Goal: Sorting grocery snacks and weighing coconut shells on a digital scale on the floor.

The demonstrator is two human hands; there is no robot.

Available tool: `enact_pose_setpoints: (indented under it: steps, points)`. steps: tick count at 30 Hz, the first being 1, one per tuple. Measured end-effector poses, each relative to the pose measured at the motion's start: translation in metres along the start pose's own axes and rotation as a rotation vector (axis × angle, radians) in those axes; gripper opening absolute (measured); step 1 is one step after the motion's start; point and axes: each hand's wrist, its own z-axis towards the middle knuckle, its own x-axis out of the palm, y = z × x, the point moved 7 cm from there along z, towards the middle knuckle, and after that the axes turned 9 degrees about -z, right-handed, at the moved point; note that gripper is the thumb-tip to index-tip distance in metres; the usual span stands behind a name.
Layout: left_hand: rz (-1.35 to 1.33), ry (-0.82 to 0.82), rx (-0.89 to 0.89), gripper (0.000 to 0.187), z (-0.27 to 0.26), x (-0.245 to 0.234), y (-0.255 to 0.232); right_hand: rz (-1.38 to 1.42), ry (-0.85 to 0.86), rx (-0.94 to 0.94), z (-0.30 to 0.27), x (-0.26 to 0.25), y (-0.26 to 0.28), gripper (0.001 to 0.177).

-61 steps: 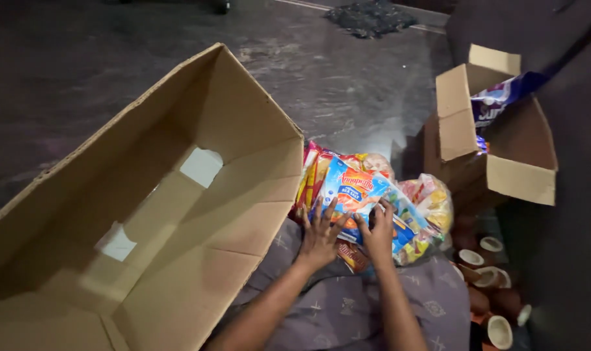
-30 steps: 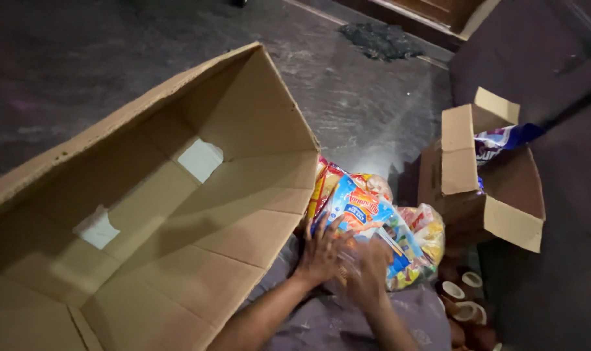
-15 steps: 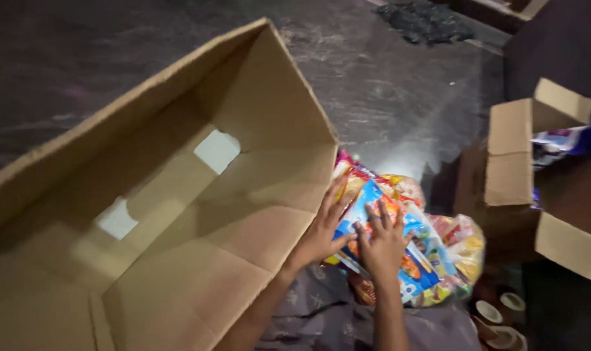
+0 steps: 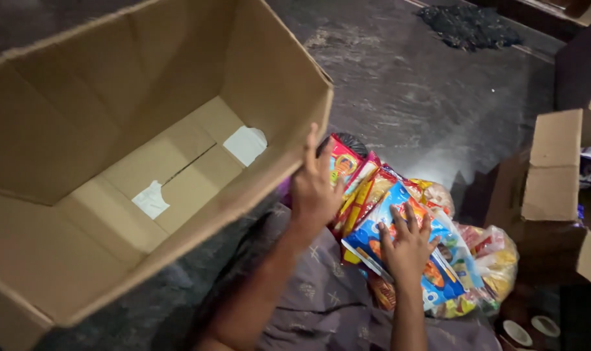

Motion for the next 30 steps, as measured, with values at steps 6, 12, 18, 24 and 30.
enact_pose_setpoints:
  steps: [6, 12, 18, 24, 30]
  points:
    - [0.282, -0.017, -0.119, 0.067, 0.021, -0.023, 0.029, 0.044, 0.036, 0.012, 0.000, -0.001, 0.001, 0.053]
    - [0.396, 0.366, -0.388, 0.062, -0.062, 0.084, 0.092, 0.040, 0.015, 0.005, 0.001, 0.001, 0.000, 0.052]
    - [-0.049, 0.252, -0.255, 0.075, -0.115, 0.158, 0.055, 0.105, -0.054, 0.022, -0.015, 0.011, -0.022, 0.042]
    - [-0.078, 0.283, -0.293, 0.086, -0.107, 0.165, 0.068, 0.456, -0.291, 0.316, -0.063, 0.011, -0.053, 0.045]
    - [-0.089, 0.335, -0.353, 0.100, -0.104, 0.182, 0.092, 0.371, -0.236, 0.305, -0.089, 0.009, -0.027, 0.072]
